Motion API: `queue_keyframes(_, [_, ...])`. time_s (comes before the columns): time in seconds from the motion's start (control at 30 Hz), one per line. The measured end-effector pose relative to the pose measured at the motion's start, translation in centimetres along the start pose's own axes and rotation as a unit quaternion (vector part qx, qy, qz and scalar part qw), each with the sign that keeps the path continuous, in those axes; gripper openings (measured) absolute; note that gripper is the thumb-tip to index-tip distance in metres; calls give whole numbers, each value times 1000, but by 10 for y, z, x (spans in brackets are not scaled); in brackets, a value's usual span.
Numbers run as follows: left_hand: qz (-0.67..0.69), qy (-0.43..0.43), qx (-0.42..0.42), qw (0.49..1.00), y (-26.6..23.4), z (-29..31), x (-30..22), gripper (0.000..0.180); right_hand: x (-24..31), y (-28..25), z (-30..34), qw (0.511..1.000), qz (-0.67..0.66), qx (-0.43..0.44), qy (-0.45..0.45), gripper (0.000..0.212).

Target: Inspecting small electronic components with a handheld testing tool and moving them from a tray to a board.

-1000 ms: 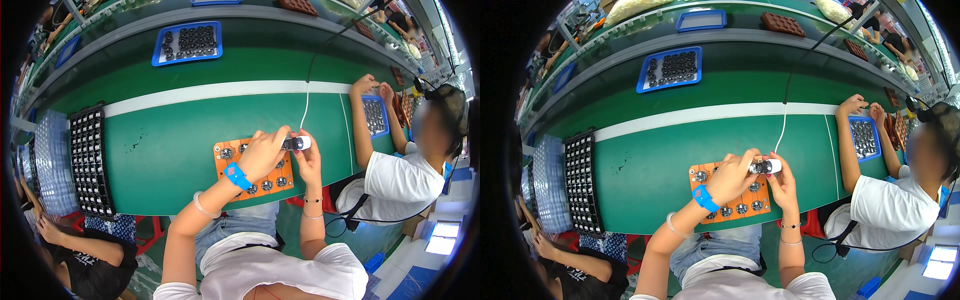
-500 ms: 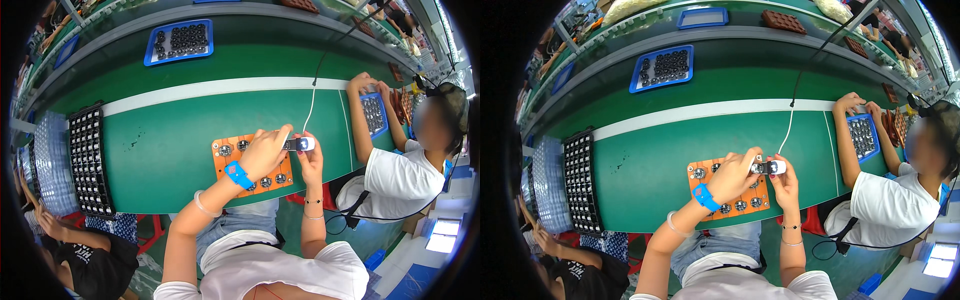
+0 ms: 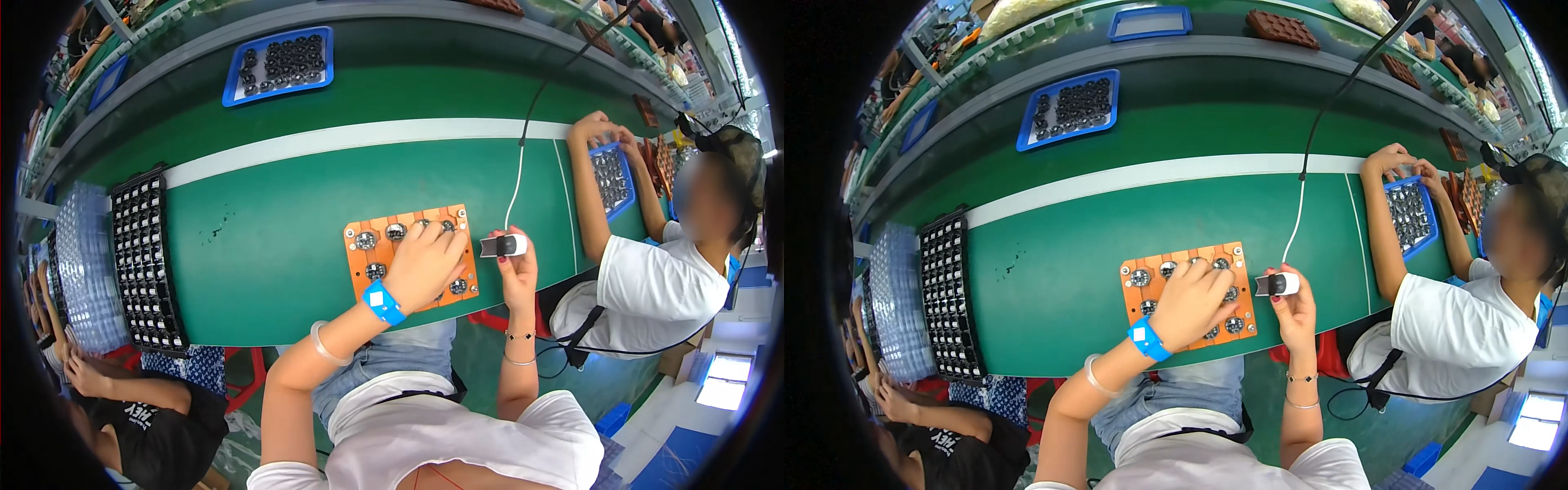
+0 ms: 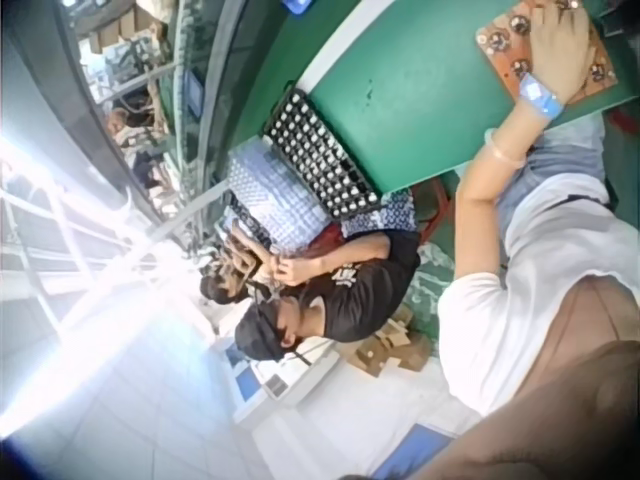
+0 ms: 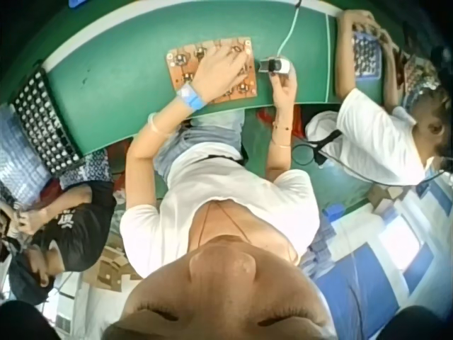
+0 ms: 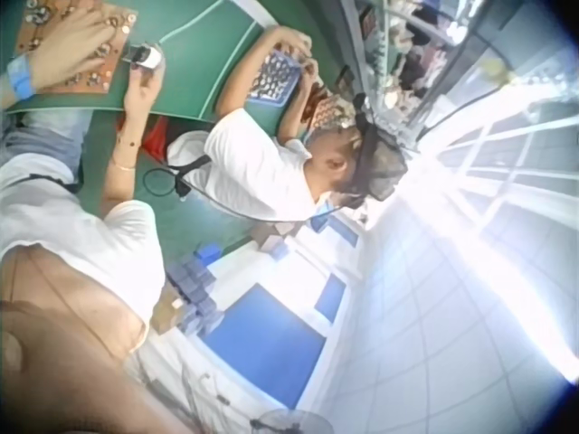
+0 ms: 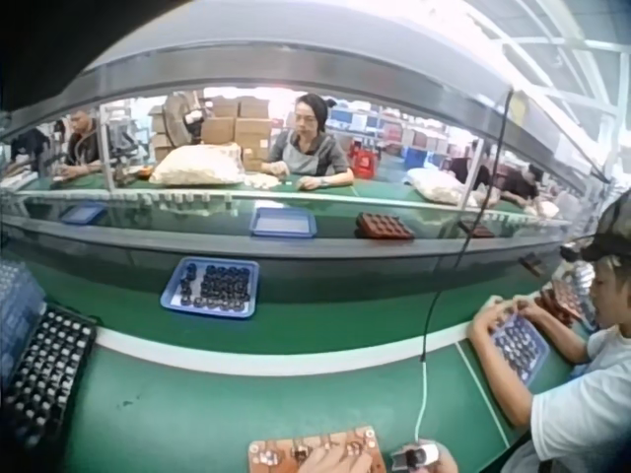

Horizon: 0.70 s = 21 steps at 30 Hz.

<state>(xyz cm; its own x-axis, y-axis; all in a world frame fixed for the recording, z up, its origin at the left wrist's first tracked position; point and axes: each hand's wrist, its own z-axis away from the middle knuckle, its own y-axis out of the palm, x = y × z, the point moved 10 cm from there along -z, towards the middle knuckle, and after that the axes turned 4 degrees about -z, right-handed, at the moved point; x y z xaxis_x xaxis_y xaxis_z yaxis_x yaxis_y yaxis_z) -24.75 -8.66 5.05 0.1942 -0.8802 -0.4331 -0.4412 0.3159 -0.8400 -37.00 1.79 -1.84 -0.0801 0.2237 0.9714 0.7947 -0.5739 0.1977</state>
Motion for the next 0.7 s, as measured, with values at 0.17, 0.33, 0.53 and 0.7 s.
queue_keyframes(0.17, [-41, 10, -19, 999, 15, 4, -3, 33, -9, 20, 4, 997, 25, 63, 30, 43])
queue_keyframes(0.33, [25, -6, -40, 999, 6, -1, -7, 30, -7, 25, 3, 997, -11, 71, 27, 42])
queue_keyframes(0.53, [82, -18, -14, 996, 12, -4, -8, 31, -2, 15, 5, 998, -11, 58, 28, 43])
queue_keyframes(0.7, [125, -48, -1, 991, 12, -2, -8, 33, -15, 9, 14, 996, -56, 55, 39, 46])
